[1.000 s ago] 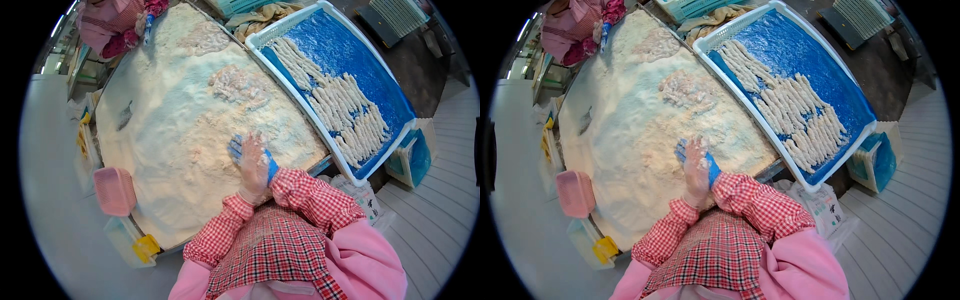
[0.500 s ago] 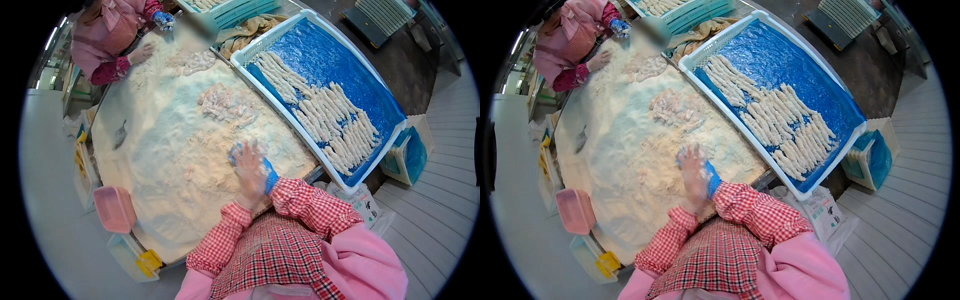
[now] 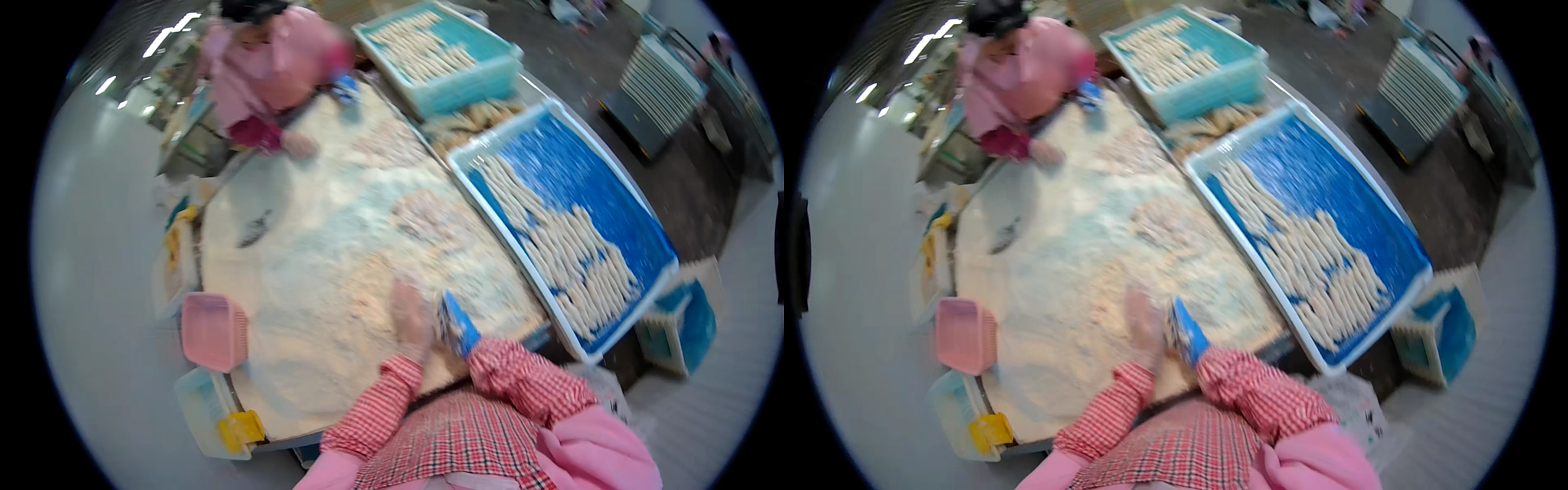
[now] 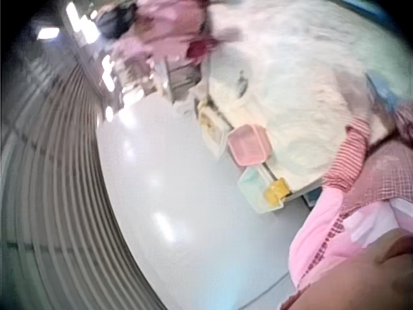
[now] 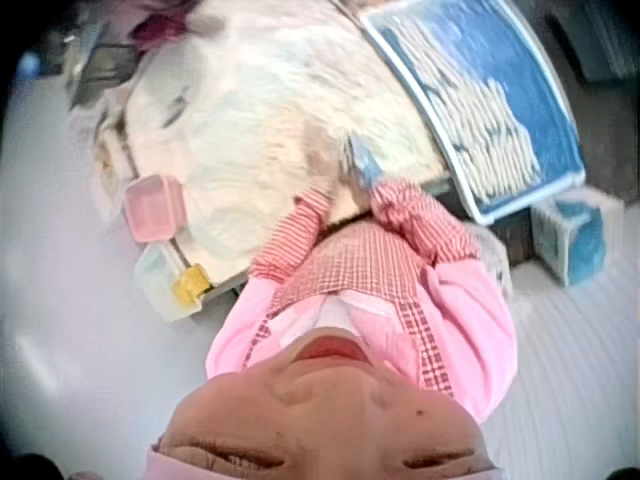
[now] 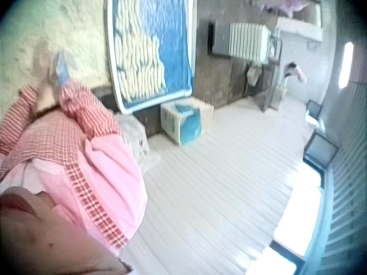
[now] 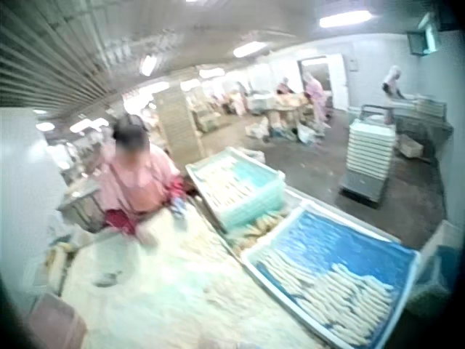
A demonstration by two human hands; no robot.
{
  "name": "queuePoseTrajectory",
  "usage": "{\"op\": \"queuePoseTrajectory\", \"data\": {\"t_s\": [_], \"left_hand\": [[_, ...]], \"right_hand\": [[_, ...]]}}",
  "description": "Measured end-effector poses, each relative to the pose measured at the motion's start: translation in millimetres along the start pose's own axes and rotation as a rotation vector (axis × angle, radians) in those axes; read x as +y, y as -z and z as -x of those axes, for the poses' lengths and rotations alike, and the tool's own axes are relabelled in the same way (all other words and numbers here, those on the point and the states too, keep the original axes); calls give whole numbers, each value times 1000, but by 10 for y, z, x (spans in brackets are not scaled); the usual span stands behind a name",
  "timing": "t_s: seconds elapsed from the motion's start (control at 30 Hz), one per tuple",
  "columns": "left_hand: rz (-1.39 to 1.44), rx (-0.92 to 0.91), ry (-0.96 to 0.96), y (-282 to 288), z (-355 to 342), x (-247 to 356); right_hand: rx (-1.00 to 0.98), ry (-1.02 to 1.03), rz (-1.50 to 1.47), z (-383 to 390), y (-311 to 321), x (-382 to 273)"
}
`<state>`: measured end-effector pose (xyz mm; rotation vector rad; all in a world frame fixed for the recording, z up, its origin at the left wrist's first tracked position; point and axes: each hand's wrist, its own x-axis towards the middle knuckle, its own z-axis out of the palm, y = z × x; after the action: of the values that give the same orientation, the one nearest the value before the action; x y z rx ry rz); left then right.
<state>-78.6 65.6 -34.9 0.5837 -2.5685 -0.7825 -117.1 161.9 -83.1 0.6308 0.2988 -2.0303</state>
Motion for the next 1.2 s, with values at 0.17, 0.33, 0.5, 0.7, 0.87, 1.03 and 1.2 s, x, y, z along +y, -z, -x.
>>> {"op": "queuePoseTrajectory", "data": {"t_s": [0.17, 0.33, 0.5, 0.7, 0.87, 1.03, 1.2], "left_hand": [[319, -69, -346, 107, 158, 279], [129, -120, -194, -182, 65, 427], [-120, -97, -191, -192, 34, 429], [73, -4, -72, -79, 458, -305], [112, -5, 57, 238, 422, -293], [231, 0, 134, 367, 306, -296], [365, 7, 313, 321, 394, -414]], "right_hand": [[-226, 793, -344, 25, -648, 646], [-285, 437, -84, -139, -39, 42], [-213, -52, 61, 367, 311, -669], [722, 609, 1038, 1819, -390, -2453], [851, 836, 1147, 2123, 510, -3899], [839, 667, 1306, 2348, 339, -3882], [843, 552, 1376, 2432, 465, -3941]]}}
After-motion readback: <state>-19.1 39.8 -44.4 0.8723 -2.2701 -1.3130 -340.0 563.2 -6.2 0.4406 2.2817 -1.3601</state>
